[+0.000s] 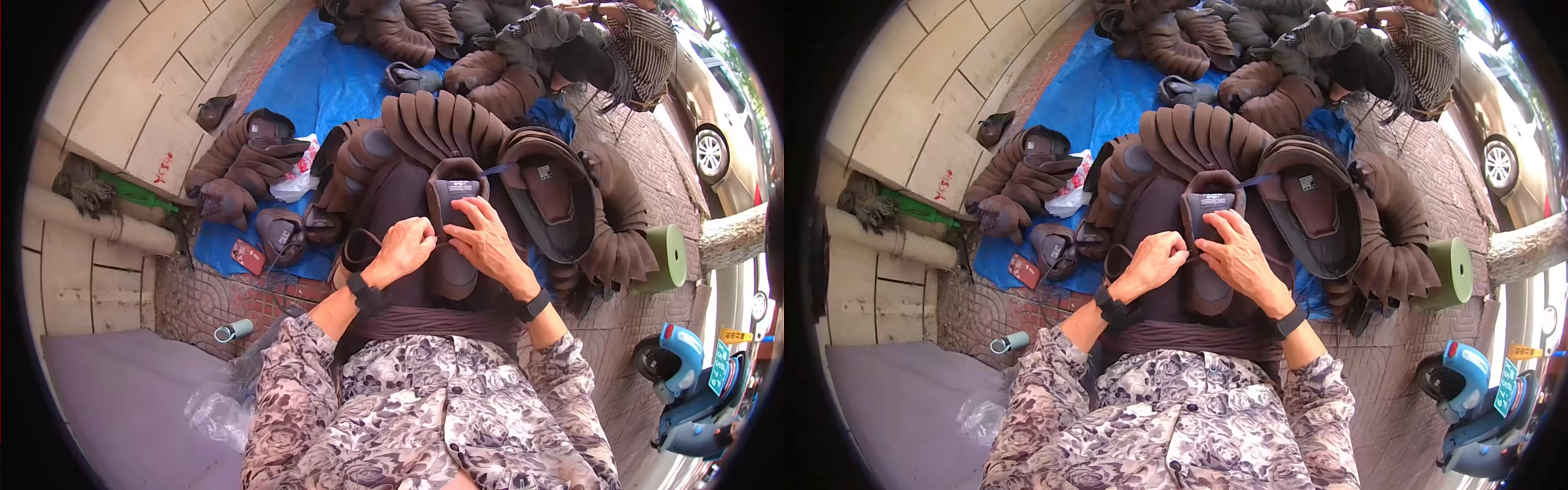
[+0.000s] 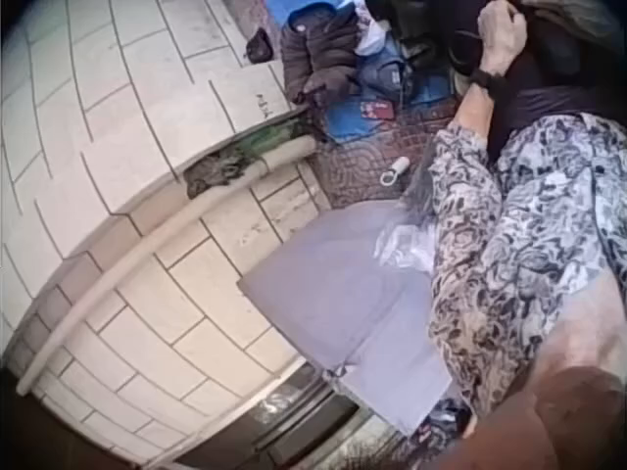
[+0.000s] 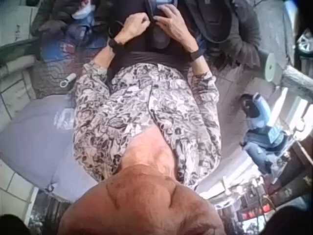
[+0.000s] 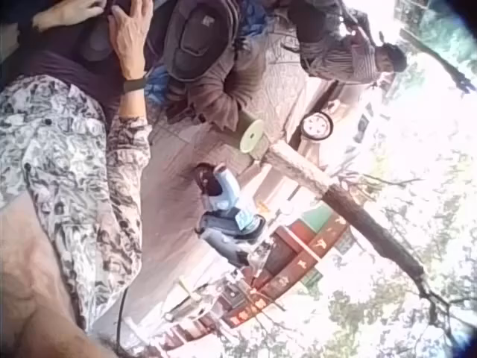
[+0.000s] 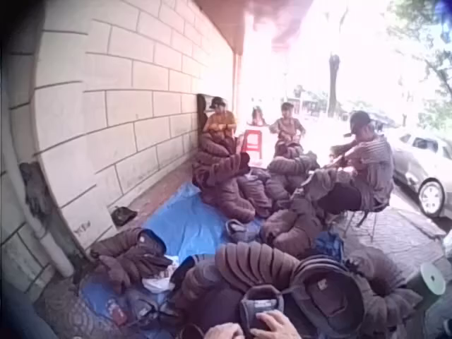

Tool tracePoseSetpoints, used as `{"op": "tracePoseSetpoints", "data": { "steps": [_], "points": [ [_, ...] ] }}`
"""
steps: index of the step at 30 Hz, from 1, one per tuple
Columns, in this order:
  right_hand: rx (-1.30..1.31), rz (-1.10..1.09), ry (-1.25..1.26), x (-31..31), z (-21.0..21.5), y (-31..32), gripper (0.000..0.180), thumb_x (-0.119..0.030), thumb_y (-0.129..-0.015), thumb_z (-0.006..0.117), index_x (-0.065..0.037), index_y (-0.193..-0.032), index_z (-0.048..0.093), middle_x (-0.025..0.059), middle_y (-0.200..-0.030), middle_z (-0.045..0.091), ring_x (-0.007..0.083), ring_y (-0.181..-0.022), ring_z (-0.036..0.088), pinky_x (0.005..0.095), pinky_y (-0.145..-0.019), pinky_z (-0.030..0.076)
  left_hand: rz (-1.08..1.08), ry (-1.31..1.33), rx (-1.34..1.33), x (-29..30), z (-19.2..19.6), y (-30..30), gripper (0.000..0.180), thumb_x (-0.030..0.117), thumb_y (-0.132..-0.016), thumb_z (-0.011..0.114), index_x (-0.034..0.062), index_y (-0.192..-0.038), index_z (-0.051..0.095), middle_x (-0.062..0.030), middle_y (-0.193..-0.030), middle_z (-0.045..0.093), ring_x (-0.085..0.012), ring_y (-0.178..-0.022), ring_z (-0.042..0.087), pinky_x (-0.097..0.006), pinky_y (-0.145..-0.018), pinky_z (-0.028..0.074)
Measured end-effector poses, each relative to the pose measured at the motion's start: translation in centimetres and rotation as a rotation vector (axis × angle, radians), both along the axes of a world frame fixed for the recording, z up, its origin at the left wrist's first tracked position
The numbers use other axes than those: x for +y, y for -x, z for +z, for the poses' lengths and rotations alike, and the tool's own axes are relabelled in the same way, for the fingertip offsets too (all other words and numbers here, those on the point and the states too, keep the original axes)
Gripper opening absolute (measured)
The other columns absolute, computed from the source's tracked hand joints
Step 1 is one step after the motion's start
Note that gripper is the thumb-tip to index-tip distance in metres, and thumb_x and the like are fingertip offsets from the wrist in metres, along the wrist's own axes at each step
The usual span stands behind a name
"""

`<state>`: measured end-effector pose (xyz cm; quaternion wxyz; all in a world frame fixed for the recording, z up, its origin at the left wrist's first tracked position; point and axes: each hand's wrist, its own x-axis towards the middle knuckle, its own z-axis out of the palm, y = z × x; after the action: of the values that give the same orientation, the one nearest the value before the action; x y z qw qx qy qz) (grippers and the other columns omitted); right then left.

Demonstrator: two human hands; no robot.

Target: The recorder is lacing a series of brown shoes while sitting in a workspace with other workers.

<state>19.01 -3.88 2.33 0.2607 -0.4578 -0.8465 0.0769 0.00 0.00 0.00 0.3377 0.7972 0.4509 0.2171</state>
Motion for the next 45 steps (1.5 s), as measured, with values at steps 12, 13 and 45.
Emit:
{"op": "tracePoseSetpoints", "data": {
  "steps": [12, 13, 45],
  "points": [
    [-0.035, 0.072, -0.076, 2.2, 0.1, -0.2, 0.007, -0.012, -0.07, 0.064, -0.012, -0.077, 0.065, 0.002, -0.074, 0.052, 0.0194, -0.076, 0.053, 0.0337, -0.075, 0.039, 0.176, 0.112, -0.26, -1.1, 0.1, -0.8, 0.017, 0.004, -0.074, 0.064, 0.0009, -0.086, 0.053, -0.0148, -0.071, 0.062, -0.0261, -0.067, 0.063, -0.035, -0.061, 0.048],
    [-0.035, 0.072, -0.079, 2.3, -0.1, 0.0, 0.007, -0.012, -0.07, 0.064, -0.012, -0.077, 0.065, 0.002, -0.074, 0.052, 0.0194, -0.076, 0.053, 0.0337, -0.075, 0.039, 0.225, 0.158, -0.27, -1.0, 0.2, -1.2, 0.02, 0.001, -0.074, 0.065, -0.0002, -0.089, 0.052, -0.0133, -0.068, 0.062, -0.0195, -0.061, 0.063, -0.031, -0.057, 0.048],
    [-0.338, -0.322, -0.307, 2.6, 5.6, -8.5, 0.019, -0.006, -0.066, 0.062, -0.007, -0.085, 0.058, 0.0097, -0.096, 0.052, 0.0282, -0.096, 0.049, 0.0398, -0.079, 0.042, -0.14, -0.36, -0.307, -0.1, 2.9, -0.8, 0.008, 0.003, -0.076, 0.064, 0.0028, -0.082, 0.059, -0.0072, -0.077, 0.058, -0.0228, -0.07, 0.057, -0.032, -0.064, 0.047]
  ]
}}
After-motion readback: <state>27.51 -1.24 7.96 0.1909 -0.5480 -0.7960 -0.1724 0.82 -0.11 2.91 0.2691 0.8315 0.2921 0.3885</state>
